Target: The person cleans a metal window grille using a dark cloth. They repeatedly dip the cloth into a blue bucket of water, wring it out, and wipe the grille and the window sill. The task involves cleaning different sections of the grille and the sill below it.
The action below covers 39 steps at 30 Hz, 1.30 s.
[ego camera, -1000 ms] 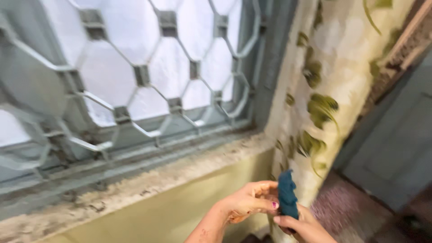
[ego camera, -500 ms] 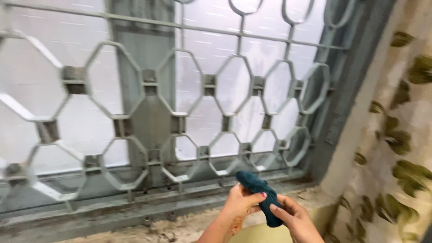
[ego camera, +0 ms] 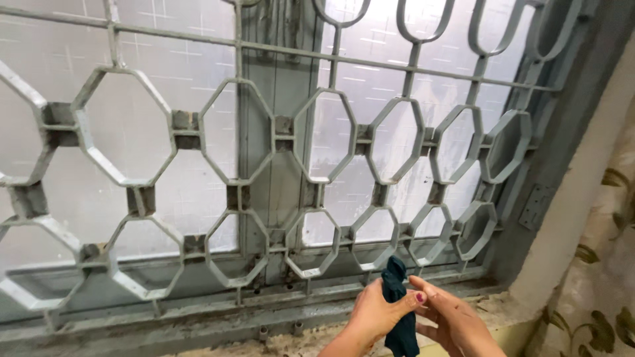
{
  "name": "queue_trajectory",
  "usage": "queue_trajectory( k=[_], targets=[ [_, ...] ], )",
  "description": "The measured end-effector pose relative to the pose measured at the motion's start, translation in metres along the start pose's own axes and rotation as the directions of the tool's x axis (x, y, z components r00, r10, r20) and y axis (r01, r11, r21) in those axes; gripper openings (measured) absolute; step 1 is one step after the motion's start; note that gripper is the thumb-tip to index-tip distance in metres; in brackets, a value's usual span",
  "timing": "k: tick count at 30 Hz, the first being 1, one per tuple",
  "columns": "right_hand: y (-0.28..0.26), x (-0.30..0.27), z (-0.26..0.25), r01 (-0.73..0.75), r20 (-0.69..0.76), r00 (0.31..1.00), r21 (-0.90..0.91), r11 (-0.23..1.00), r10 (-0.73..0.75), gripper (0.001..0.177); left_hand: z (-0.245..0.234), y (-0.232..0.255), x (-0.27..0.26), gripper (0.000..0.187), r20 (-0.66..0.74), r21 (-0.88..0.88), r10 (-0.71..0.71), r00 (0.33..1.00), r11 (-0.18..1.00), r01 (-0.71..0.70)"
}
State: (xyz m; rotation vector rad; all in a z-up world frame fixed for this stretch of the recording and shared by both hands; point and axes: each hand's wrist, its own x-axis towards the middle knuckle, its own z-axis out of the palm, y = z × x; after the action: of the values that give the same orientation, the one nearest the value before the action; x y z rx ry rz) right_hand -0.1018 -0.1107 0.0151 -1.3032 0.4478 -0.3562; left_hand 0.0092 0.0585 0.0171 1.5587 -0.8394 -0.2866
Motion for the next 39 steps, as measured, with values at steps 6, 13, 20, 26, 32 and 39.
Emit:
queue_trajectory(
  k=[6,13,20,26,32,39],
  targets=[
    [0.046,0.039,-0.031,0.404,0.136,0.914,-0.220,0.888,-0.382,0.051,0.013,-0.012,0.035,0.065,0.179,-0.211,-0.080,0.981,0.970,0.118],
    [0.032,0.117,-0.131,0.343,-0.284,0.896,-0.040,0.938,-0.340,0.021,0.018,-0.021,0.061,0.043,0.217,-0.287,-0.025,0.976,0.954,0.089],
    [-0.018,0.152,-0.228,0.358,-0.536,0.815,0.169,0.918,-0.219,0.029,0.027,0.011,0.086,0.044,0.124,-0.305,-0.180,0.976,0.929,0.210],
    [-0.027,0.127,-0.127,0.540,0.026,0.820,-0.372,0.755,-0.572,0.049,0.081,0.064,0.103,0.047,0.178,-0.263,0.048,0.983,0.965,0.000],
    [-0.073,0.126,-0.147,0.288,0.007,0.958,-0.067,0.955,-0.288,0.045,0.096,0.050,0.144,0.039,0.304,-0.449,0.148,0.941,0.894,0.004],
    [-0.125,0.130,-0.214,0.229,-0.075,0.958,-0.383,0.895,-0.277,0.042,0.058,0.069,0.156,0.036,0.244,-0.305,-0.053,0.968,0.944,0.128]
  ],
)
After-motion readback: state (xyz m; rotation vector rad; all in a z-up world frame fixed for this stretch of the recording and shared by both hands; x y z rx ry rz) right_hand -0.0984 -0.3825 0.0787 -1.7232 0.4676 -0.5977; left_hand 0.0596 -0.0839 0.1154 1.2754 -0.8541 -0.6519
